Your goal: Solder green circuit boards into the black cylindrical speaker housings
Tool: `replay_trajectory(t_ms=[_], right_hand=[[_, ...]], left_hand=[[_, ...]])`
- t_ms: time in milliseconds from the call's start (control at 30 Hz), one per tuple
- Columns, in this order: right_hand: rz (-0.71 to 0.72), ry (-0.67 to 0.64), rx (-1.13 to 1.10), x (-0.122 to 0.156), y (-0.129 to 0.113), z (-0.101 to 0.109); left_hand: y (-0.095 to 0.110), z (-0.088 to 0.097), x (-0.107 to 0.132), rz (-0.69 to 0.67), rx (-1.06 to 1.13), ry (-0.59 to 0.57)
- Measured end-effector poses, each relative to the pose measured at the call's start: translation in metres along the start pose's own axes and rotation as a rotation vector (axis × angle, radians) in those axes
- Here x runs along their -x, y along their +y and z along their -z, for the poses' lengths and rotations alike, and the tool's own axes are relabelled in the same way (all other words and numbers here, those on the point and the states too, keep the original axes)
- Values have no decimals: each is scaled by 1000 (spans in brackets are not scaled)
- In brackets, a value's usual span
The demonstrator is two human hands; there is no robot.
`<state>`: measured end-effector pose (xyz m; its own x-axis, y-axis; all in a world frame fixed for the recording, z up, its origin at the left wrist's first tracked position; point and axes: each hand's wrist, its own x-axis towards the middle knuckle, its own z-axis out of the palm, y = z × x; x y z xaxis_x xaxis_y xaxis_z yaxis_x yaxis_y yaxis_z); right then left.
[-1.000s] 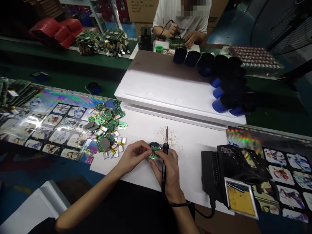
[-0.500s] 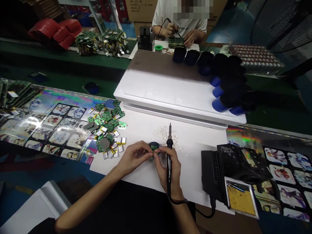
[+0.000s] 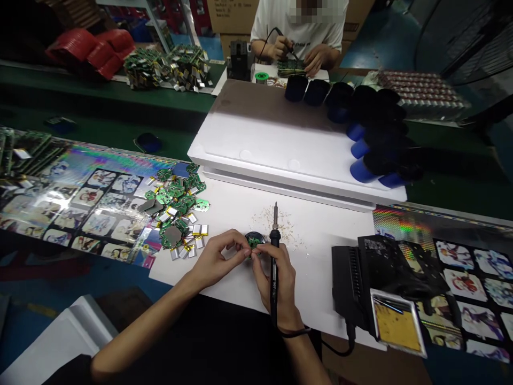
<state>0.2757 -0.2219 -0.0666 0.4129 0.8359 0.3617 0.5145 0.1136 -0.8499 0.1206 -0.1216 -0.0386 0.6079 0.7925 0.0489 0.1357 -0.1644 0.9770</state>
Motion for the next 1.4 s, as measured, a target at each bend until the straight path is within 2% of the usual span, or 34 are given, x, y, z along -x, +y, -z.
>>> replay_trajectory(t_ms=[133, 333, 500, 667, 733, 833, 933, 1033, 1133, 1267, 1400], right_hand=[[4, -25, -21, 1, 0, 1], [33, -32, -1, 0, -1, 2], [52, -72, -11, -1, 0, 1], [43, 4, 82, -9, 0, 21], [-5, 22, 68, -10, -3, 33], [-152, 15, -167, -7, -9, 45], [-289, 116, -360, -3, -11, 54], [-325, 114, -230, 0, -7, 64], [-267, 120, -30, 5, -1, 74], [-244, 186, -76, 9, -1, 76], [-227, 162, -77, 5, -2, 73]], left_hand=[[0, -1, 1, 20, 35, 7], [-1, 6, 1, -55, -54, -52], [-5, 10, 1, -100, -75, -57], [-10, 18, -3, -185, -158, -54], [-12, 21, -6, -249, -209, -85], [-15, 25, -13, -347, -287, -157], [-17, 27, -18, -403, -319, -233], [-16, 29, -21, -410, -336, -273], [-15, 29, -22, -402, -338, -282], [-16, 28, -20, -368, -308, -274], [-19, 26, -17, -351, -299, -256]])
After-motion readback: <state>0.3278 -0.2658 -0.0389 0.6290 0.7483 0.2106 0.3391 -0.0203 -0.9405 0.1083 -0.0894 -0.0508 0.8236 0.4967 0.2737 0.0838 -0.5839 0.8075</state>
